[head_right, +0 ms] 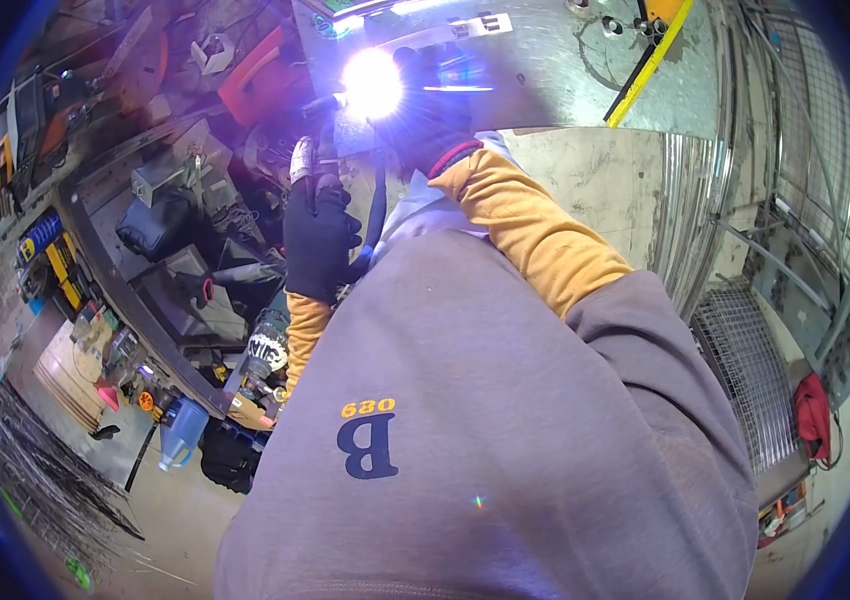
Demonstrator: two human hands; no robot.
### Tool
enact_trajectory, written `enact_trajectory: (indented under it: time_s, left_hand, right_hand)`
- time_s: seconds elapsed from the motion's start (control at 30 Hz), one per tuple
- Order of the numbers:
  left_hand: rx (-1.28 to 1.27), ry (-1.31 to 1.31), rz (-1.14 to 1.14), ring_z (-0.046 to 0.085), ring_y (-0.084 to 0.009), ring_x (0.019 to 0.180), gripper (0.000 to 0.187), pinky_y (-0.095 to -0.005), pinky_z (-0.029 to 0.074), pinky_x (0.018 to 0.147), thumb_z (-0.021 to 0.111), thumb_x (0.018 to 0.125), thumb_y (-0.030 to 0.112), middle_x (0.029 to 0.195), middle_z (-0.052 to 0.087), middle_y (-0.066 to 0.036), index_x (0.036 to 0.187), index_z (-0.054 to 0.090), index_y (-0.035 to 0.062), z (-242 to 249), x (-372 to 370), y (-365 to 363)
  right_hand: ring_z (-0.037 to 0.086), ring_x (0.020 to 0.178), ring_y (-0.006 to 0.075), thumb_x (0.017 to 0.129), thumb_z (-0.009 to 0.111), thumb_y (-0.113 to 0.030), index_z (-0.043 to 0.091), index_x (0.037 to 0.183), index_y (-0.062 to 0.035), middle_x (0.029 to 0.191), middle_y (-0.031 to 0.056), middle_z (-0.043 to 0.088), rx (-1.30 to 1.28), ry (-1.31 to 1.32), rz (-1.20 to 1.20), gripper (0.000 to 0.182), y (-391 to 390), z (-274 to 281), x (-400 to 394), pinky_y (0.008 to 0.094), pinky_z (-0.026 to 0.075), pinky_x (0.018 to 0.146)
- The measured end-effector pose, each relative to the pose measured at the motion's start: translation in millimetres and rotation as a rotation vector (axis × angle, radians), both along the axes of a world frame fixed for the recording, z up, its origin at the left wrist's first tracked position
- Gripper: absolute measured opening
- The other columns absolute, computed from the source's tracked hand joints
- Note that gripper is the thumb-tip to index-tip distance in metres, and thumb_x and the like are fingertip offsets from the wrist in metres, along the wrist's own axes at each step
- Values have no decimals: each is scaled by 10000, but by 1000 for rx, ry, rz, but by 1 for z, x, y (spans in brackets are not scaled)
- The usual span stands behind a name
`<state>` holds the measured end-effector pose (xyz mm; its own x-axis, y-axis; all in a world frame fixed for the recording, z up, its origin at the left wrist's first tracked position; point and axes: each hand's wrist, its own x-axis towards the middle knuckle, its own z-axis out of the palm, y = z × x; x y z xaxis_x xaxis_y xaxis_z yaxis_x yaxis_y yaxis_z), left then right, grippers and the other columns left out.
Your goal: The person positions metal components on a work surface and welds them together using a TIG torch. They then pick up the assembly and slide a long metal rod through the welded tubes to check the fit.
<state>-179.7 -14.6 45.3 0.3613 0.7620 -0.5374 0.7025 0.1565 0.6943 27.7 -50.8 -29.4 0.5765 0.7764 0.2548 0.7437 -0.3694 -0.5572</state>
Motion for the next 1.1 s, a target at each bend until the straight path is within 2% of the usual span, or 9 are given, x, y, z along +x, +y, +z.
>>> enact_trajectory:
  time_s: [0.1,0.3,0.63,0.7,0.73,0.8,0.93,1.03,1.1]
  left_hand:
    - [42,-10,-26,586,-95,605,393,-274,503,508,563,1087,254,872,607,-24,1413,543,34,-2,0,-1]
    - [-59,-91,62,604,-105,606,267,-274,522,503,538,1102,284,903,615,-40,1200,579,39,-11,-5,-8]
    - [-99,-118,84,619,-104,621,263,-270,535,514,531,1111,292,938,621,-45,1191,569,45,-9,-4,-8]
    - [-84,-116,99,615,-113,583,593,-299,503,514,562,1090,239,822,638,-54,1621,367,60,-10,-4,-7]
    - [-84,-116,99,615,-113,583,593,-299,503,514,562,1090,239,822,638,-54,1621,367,60,-9,-5,-6]
    - [-145,-133,70,610,-98,622,459,-262,527,518,537,1108,268,940,620,-46,1503,467,45,-8,-7,-4]
    - [-132,-143,59,604,-97,620,551,-264,524,518,538,1108,260,942,621,-48,1595,377,60,-7,-6,-3]
    - [-115,-132,35,604,-100,618,526,-268,519,519,543,1107,260,948,634,-51,1571,405,54,-10,-9,-2]
    - [-66,-134,86,615,-125,581,315,-307,505,523,589,1079,245,831,658,-63,1244,622,-21,-7,-5,-3]
  right_hand:
    - [639,867,325,721,824,-403,733,890,-138,874,71,669,-20,-35,26,327,1,4,2,476,455,843]
    - [644,855,315,676,854,-343,721,843,-127,854,74,663,-56,-19,37,303,2,3,3,473,458,832]
    - [650,869,313,684,856,-342,727,849,-133,855,70,669,-51,-19,42,296,1,5,2,469,457,847]
    - [650,886,312,690,854,-347,731,861,-137,866,68,671,-51,-22,40,298,1,4,2,471,452,864]
    - [649,902,310,695,851,-352,734,872,-141,875,65,673,-60,-22,40,299,1,4,1,472,447,880]
    - [648,918,308,701,848,-358,737,882,-144,885,62,674,-69,-22,41,301,1,4,1,473,442,895]
    - [642,927,312,707,842,-362,738,882,-147,888,61,673,-91,-18,41,296,1,6,1,472,441,898]
    - [638,930,315,708,841,-361,738,884,-148,891,61,673,-100,-13,41,295,1,7,2,474,442,896]
    - [636,931,317,709,841,-361,739,886,-149,893,62,674,-102,-8,44,295,1,7,2,476,443,895]
